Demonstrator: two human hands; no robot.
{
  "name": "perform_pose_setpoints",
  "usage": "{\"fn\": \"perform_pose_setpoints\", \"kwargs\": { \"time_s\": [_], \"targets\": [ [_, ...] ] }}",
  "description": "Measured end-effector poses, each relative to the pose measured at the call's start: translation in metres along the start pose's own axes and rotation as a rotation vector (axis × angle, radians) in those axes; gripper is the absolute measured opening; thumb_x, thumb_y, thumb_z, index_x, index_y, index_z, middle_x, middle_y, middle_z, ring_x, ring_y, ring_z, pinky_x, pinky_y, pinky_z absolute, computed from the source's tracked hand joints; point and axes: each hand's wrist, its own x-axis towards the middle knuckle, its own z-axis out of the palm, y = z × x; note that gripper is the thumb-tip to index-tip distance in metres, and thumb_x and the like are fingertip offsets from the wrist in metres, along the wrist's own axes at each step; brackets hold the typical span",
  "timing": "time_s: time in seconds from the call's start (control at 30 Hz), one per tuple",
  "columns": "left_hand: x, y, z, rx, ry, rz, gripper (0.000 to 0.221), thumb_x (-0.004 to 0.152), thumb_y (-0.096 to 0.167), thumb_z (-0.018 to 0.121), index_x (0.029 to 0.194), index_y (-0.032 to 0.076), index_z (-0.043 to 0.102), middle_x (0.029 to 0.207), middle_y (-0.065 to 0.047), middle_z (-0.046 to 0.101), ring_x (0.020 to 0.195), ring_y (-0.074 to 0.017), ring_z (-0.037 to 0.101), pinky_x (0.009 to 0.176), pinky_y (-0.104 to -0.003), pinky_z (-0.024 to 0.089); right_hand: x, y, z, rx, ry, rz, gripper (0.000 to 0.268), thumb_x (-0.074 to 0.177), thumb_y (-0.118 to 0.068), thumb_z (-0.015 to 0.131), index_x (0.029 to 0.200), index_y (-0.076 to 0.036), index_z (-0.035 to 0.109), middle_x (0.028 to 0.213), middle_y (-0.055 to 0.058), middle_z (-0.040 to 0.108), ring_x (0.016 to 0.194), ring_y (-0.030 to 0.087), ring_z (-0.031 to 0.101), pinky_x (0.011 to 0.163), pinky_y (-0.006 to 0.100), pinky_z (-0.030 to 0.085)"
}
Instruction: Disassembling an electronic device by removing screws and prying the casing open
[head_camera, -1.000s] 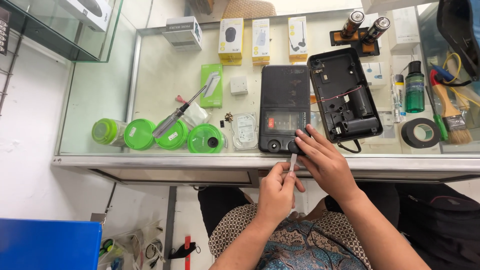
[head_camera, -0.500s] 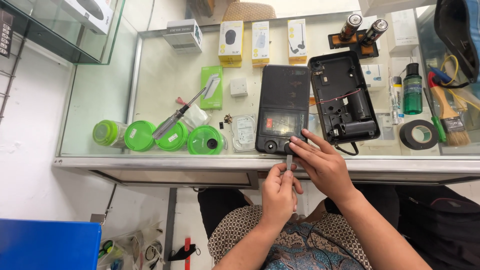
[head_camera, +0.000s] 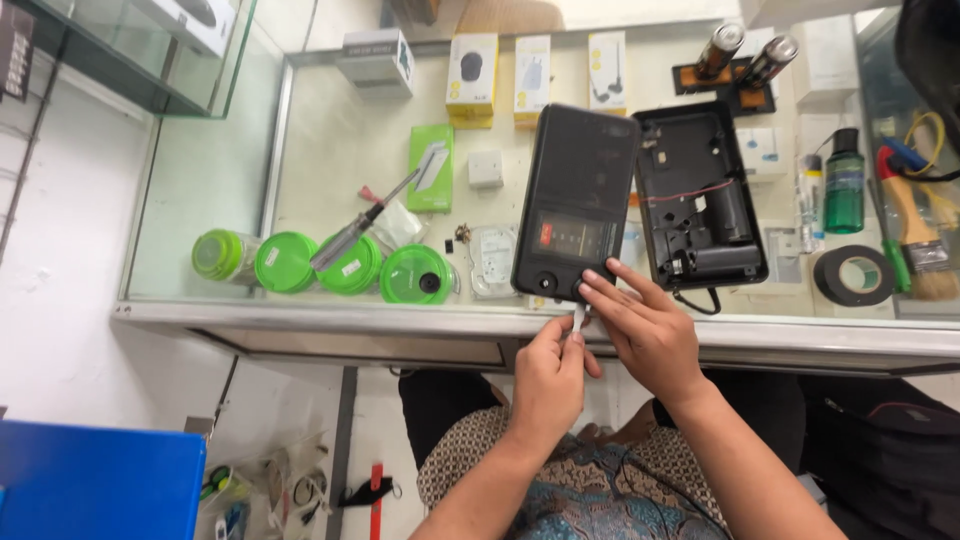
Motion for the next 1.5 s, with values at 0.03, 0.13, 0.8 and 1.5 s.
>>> {"fn": "perform_pose_setpoints", "kwargs": {
  "time_s": [0.03,0.13,0.8,1.5],
  "targets": [
    [-0.004,-0.003,-0.002,0.000,0.004,-0.015,0.028,0.102,0.019,0.048,0.116,0.009,0.070,0.064,0.003,0.070,0.050,-0.0108,0.054,0.056,-0.032,0.046,-0.002,-0.003,0.001,0.010,-0.009,0.006,0.029,0.104,-0.001,0.058,0.130,-0.007,0.069,0.134,0.007,0.069,0.135,0.031,0.060,0.113,0.039,0.052],
    [0.001,-0.001,-0.006,0.076,0.045,0.098,0.027,0.100,0.020,0.048,0.113,0.010,0.070,0.062,0.003,0.069,0.053,-0.0124,0.058,0.061,-0.033,0.050,0.003,0.000,0.003,0.050,0.002,-0.008,0.028,0.104,-0.003,0.059,0.130,-0.003,0.067,0.137,0.012,0.067,0.137,0.035,0.058,0.114,0.041,0.051],
    [-0.011,-0.038,-0.030,0.047,0.081,0.203,0.023,0.098,0.020,0.058,0.115,0.009,0.069,0.062,0.003,0.061,0.051,-0.0104,0.050,0.052,-0.032,0.041,0.012,-0.018,0.009,0.018,-0.270,0.665,0.081,0.089,-0.033,0.076,0.160,-0.021,0.041,0.109,0.007,0.069,0.090,0.025,0.058,0.085,0.039,0.047],
    [-0.022,0.022,-0.042,0.053,0.187,0.635,0.034,0.102,0.016,0.055,0.129,0.006,0.071,0.088,-0.021,0.079,0.074,-0.0335,0.077,0.053,-0.040,0.060,0.045,-0.003,-0.002,0.388,0.184,0.419,0.046,0.096,-0.028,0.077,0.134,-0.006,0.067,0.082,0.006,0.055,0.067,0.015,0.050,0.068,0.032,0.050]
  ]
}}
